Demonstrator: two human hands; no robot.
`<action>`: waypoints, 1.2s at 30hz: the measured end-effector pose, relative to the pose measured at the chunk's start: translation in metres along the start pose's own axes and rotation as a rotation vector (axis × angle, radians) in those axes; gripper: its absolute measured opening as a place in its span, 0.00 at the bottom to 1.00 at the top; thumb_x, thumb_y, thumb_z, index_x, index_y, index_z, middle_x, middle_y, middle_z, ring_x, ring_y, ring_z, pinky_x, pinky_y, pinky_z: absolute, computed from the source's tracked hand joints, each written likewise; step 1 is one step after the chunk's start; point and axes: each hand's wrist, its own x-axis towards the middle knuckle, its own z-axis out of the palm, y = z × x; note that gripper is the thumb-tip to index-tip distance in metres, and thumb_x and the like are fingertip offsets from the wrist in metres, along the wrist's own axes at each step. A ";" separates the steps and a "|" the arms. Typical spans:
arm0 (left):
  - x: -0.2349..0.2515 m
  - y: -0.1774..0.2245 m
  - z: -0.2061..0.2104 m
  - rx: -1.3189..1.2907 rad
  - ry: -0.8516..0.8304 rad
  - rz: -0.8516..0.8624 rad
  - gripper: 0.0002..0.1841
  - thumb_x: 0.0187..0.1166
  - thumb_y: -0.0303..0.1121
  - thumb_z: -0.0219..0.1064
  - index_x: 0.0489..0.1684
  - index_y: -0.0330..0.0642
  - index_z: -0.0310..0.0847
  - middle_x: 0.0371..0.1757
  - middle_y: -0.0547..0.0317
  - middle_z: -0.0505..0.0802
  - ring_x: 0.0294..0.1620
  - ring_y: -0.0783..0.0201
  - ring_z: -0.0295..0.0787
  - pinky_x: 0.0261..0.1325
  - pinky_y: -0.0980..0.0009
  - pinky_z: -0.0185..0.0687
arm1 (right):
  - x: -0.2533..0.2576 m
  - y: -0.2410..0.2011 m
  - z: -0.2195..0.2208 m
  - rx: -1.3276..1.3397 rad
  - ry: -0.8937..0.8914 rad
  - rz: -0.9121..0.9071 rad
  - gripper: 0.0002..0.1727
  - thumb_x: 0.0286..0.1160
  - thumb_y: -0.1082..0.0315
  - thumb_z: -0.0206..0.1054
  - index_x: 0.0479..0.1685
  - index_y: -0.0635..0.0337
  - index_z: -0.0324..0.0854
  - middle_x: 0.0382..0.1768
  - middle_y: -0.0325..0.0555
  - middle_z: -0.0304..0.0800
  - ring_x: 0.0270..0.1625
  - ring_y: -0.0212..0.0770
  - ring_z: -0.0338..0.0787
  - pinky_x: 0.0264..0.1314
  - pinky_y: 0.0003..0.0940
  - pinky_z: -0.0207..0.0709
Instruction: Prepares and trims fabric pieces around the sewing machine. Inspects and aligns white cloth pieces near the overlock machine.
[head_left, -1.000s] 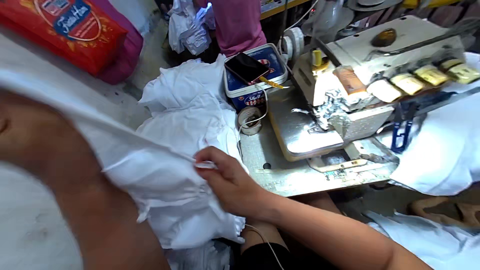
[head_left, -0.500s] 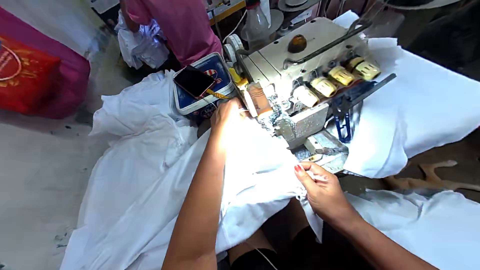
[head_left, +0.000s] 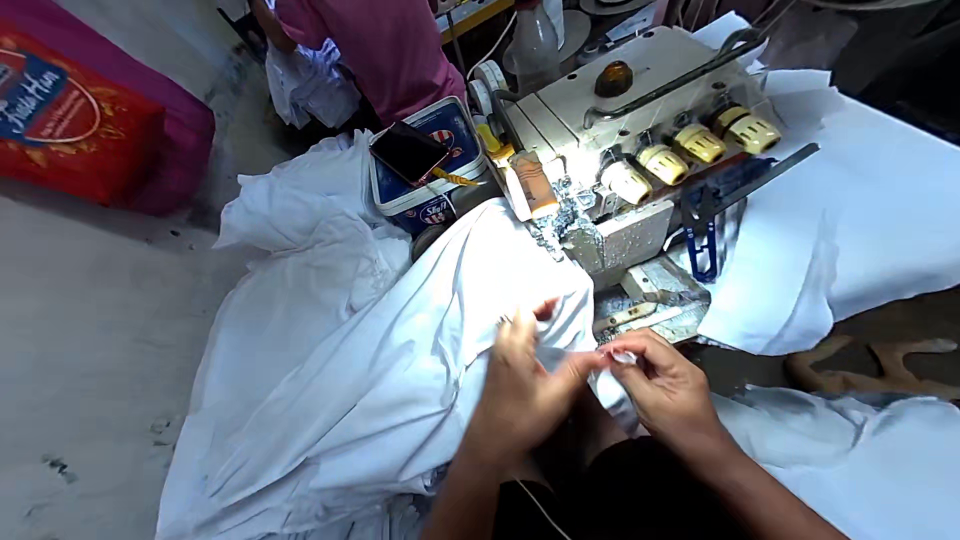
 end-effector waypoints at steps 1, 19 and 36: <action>-0.017 -0.002 0.005 -0.195 -0.078 -0.032 0.38 0.68 0.46 0.76 0.64 0.15 0.75 0.58 0.40 0.90 0.61 0.65 0.87 0.60 0.72 0.81 | -0.003 -0.007 0.001 0.042 -0.035 -0.046 0.06 0.78 0.65 0.68 0.41 0.56 0.89 0.40 0.29 0.86 0.47 0.12 0.83 0.53 0.07 0.76; -0.083 -0.012 -0.006 -1.075 -0.194 0.109 0.11 0.86 0.37 0.63 0.60 0.59 0.87 0.50 0.86 0.94 0.50 0.93 0.86 0.56 0.91 0.79 | -0.032 -0.074 0.026 0.495 -0.386 -0.073 0.06 0.76 0.68 0.73 0.45 0.50 0.84 0.45 0.25 0.88 0.50 0.14 0.85 0.55 0.12 0.81; -0.072 -0.027 -0.023 -0.716 -0.070 0.201 0.08 0.88 0.46 0.59 0.48 0.60 0.83 0.55 0.78 0.92 0.62 0.80 0.86 0.67 0.78 0.80 | -0.027 -0.066 0.027 0.193 -0.312 -0.331 0.10 0.87 0.60 0.62 0.43 0.57 0.73 0.39 0.39 0.84 0.49 0.22 0.86 0.58 0.15 0.78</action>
